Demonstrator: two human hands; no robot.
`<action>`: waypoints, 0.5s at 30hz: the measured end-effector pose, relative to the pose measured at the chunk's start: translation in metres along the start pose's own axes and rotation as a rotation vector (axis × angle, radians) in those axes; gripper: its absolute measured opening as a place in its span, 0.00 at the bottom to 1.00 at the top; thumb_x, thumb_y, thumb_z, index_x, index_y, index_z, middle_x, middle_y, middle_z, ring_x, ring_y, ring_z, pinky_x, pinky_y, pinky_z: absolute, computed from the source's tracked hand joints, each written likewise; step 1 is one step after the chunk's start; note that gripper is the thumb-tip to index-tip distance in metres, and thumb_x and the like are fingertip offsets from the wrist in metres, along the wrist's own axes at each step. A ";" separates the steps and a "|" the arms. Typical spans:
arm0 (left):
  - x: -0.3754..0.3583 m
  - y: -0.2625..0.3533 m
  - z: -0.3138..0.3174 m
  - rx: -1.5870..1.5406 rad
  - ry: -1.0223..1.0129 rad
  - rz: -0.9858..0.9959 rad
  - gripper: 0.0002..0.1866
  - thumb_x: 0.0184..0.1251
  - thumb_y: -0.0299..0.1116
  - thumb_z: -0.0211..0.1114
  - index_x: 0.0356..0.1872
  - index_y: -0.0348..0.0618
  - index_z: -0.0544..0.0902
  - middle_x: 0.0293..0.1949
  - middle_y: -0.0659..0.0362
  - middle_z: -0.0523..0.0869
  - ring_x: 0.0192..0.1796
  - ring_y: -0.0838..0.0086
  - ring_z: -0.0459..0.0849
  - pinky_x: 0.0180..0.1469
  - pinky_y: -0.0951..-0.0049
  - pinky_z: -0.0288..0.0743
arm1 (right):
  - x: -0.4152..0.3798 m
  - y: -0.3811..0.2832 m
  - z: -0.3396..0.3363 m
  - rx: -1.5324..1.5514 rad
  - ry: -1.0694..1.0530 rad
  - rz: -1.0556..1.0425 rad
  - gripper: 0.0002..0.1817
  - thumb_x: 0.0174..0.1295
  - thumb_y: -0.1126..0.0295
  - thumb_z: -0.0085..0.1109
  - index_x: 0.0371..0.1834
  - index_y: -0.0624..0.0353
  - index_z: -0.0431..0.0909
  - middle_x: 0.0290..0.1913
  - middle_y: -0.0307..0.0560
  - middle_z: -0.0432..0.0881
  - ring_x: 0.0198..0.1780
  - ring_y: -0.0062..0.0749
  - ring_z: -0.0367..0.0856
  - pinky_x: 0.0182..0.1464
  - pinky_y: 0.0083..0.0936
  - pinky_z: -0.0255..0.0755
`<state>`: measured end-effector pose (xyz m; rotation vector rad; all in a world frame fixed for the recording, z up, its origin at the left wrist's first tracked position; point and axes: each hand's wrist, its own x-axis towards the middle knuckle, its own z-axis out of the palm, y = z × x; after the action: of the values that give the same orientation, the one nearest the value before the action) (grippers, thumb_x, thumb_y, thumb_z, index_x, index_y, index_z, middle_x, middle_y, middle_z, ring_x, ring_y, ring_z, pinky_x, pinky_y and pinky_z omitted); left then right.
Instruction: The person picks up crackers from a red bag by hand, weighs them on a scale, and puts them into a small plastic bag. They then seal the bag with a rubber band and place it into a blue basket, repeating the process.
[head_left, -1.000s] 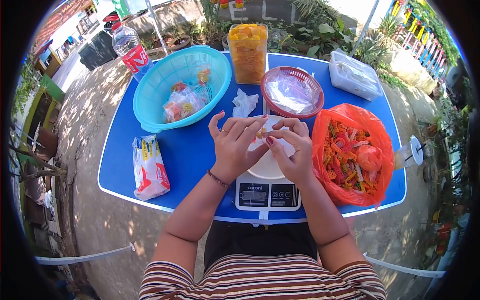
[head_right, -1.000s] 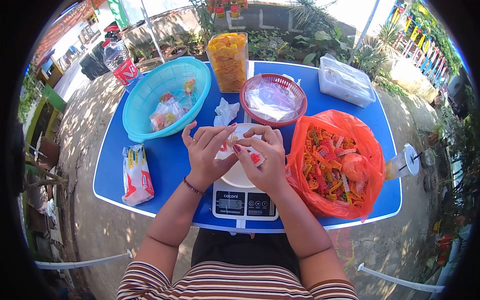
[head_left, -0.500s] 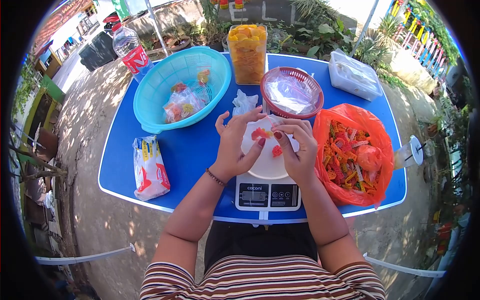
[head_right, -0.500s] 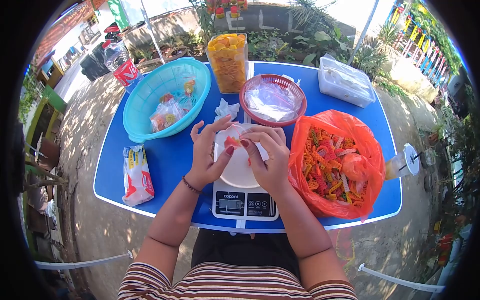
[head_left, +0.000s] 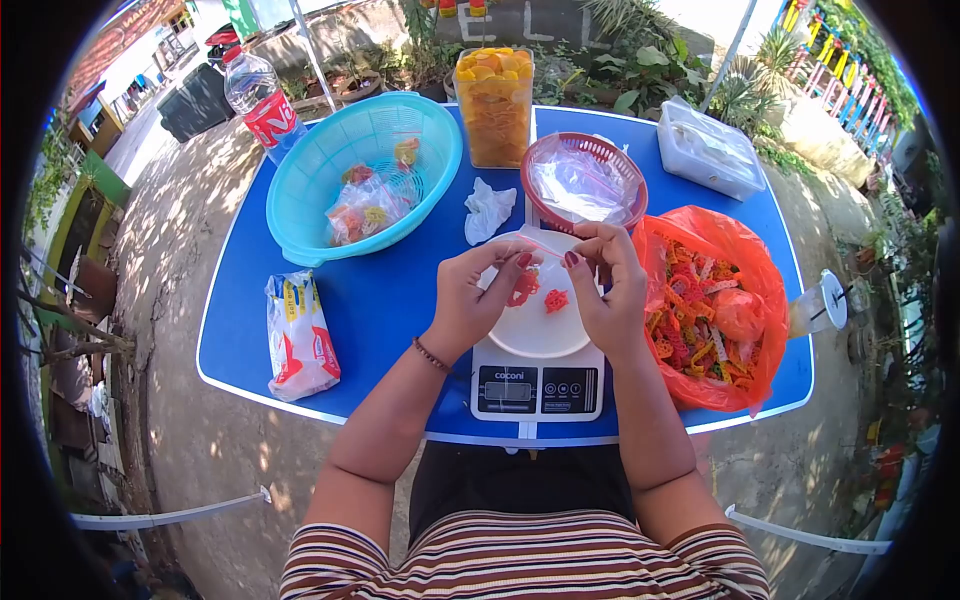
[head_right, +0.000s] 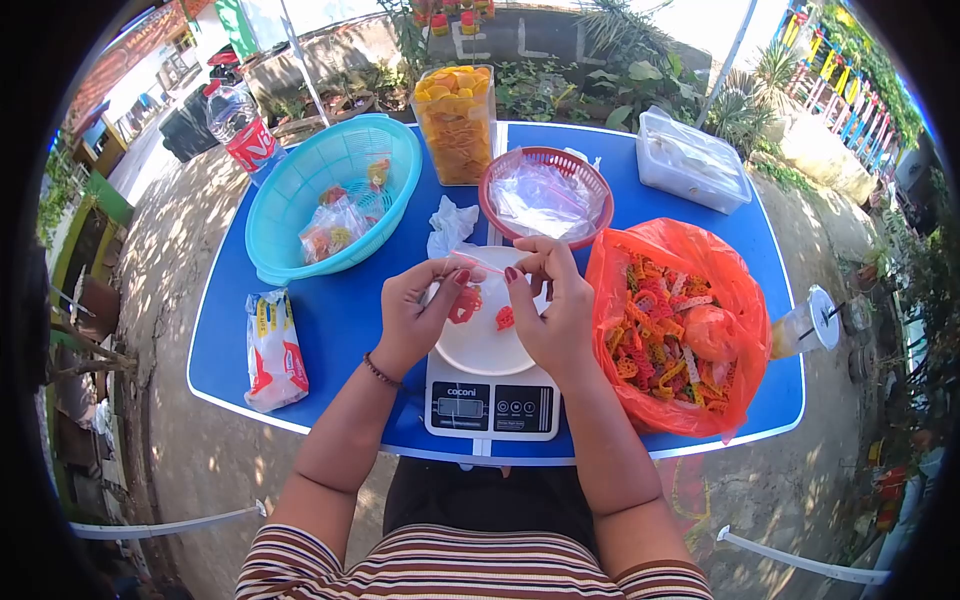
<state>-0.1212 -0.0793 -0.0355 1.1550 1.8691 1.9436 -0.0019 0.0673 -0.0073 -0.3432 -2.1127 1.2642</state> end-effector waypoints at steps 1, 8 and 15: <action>0.000 0.004 -0.001 -0.051 0.003 -0.062 0.08 0.81 0.29 0.62 0.45 0.34 0.84 0.42 0.57 0.92 0.41 0.81 0.89 0.39 0.79 0.82 | 0.001 -0.001 -0.003 -0.059 -0.041 0.031 0.14 0.56 0.77 0.68 0.46 0.59 0.84 0.40 0.43 0.85 0.45 0.39 0.81 0.50 0.33 0.75; 0.007 -0.018 -0.011 -0.474 0.161 -0.057 0.10 0.81 0.33 0.63 0.47 0.35 0.84 0.40 0.56 0.91 0.41 0.77 0.91 0.45 0.77 0.85 | 0.003 0.014 -0.020 -0.427 -0.405 -0.205 0.12 0.53 0.75 0.69 0.42 0.58 0.86 0.46 0.49 0.82 0.52 0.50 0.81 0.57 0.41 0.75; 0.007 -0.009 -0.006 -0.387 0.164 -0.102 0.09 0.76 0.28 0.68 0.48 0.31 0.85 0.41 0.52 0.92 0.43 0.75 0.91 0.46 0.78 0.86 | 0.007 0.012 -0.014 -0.354 -0.303 -0.068 0.12 0.60 0.77 0.68 0.48 0.59 0.85 0.41 0.50 0.85 0.47 0.49 0.84 0.50 0.37 0.78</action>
<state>-0.1330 -0.0784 -0.0402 0.7920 1.4896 2.2646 0.0003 0.0868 -0.0106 -0.2376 -2.5908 0.9464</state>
